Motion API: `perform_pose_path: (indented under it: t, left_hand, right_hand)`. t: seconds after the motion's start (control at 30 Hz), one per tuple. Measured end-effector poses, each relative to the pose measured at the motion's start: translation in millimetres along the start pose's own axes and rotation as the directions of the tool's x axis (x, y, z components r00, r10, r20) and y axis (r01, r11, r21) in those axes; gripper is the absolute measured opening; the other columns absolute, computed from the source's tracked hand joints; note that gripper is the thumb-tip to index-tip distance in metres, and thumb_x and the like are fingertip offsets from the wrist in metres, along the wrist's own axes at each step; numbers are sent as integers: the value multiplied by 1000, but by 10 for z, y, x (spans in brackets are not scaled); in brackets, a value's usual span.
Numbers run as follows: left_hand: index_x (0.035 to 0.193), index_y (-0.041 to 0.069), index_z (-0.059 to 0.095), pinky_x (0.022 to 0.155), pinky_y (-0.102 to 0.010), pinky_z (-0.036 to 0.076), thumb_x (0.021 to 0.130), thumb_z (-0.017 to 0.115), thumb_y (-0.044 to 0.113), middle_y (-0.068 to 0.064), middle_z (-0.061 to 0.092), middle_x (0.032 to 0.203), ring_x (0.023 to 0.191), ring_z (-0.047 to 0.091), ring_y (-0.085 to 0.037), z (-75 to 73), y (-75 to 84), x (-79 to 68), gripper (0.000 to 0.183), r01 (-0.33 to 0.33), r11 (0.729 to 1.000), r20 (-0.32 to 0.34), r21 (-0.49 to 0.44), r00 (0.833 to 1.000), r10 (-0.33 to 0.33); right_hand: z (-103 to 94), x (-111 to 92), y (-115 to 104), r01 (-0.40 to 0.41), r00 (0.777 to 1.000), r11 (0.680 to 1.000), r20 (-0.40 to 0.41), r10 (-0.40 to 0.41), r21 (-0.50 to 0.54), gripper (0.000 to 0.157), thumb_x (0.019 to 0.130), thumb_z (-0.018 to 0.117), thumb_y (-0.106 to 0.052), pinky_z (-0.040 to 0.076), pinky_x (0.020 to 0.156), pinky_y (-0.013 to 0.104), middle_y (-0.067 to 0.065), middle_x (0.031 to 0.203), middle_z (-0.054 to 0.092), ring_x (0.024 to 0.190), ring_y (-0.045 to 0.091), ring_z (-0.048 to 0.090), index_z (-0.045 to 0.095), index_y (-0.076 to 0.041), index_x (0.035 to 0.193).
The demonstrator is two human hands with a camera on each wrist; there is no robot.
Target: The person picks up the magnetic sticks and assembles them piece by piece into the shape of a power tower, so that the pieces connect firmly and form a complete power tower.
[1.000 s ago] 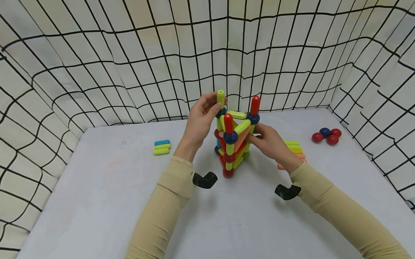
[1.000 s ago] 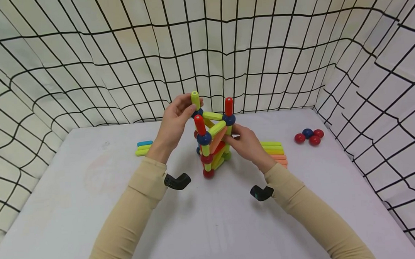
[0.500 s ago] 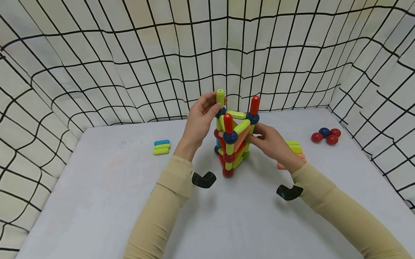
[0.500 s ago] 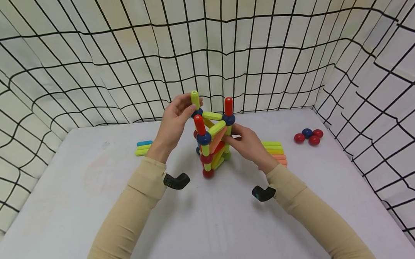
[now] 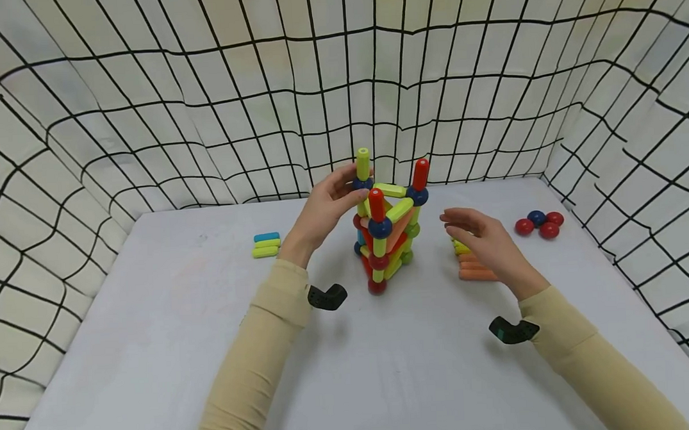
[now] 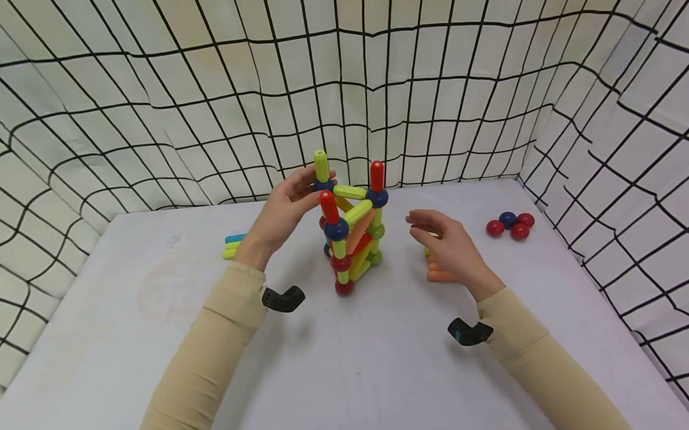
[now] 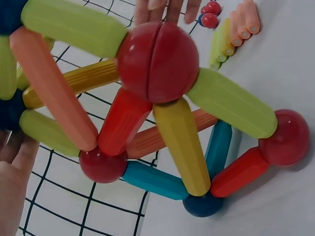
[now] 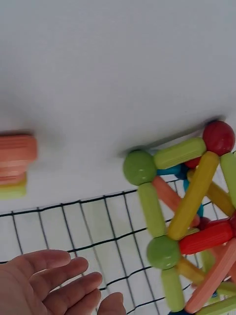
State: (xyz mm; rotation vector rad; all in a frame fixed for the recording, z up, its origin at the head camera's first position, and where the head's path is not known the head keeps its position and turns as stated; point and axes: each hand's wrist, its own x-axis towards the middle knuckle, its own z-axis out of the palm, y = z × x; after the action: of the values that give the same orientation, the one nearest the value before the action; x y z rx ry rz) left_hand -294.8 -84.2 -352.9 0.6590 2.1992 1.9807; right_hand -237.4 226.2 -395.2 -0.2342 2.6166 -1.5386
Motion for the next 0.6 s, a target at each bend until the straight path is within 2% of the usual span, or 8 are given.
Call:
perform_pose_path:
  t: [0.17, 0.4, 0.5, 0.6]
  left_hand:
    - [147, 17, 45, 106, -47, 40, 93, 68, 23, -3, 51, 139, 124, 52, -20, -85, 15, -22, 58, 33, 999, 64, 23, 997, -34]
    - [137, 9, 52, 102, -43, 44, 91, 70, 16, -7, 54, 134, 118, 54, -24, -155, 23, -119, 49, 16, 1000, 142, 0, 990, -16]
    - [137, 6, 50, 98, -41, 48, 91, 70, 11, -10, 56, 129, 114, 56, -27, -175, 24, -171, 50, 11, 1000, 174, -1, 985, -10]
    - [136, 4, 50, 95, -38, 51, 90, 70, 9, -11, 57, 127, 112, 58, -27, -169, 27, -212, 50, -18, 1000, 171, 18, 985, 14]
  right_hand:
    - [-159, -127, 68, -65, 998, 997, -22, 66, 46, 57, 99, 52, -46, 39, 108, 39, 4, 145, 49, 132, 24, 45, 41, -18, 148]
    - [-360, -253, 250, -82, 993, 990, -79, 91, 119, 59, 97, 52, -50, 44, 98, 19, 4, 145, 48, 130, 21, 48, 41, -19, 147]
    - [-444, -306, 349, -106, 988, 987, -97, 119, 124, 63, 98, 51, -50, 45, 98, 21, 5, 147, 46, 130, 18, 48, 37, -18, 150]
    - [-523, -354, 444, -125, 983, 981, -113, 142, 147, 65, 97, 51, -51, 45, 99, 23, 6, 148, 45, 128, 14, 49, 35, -16, 150]
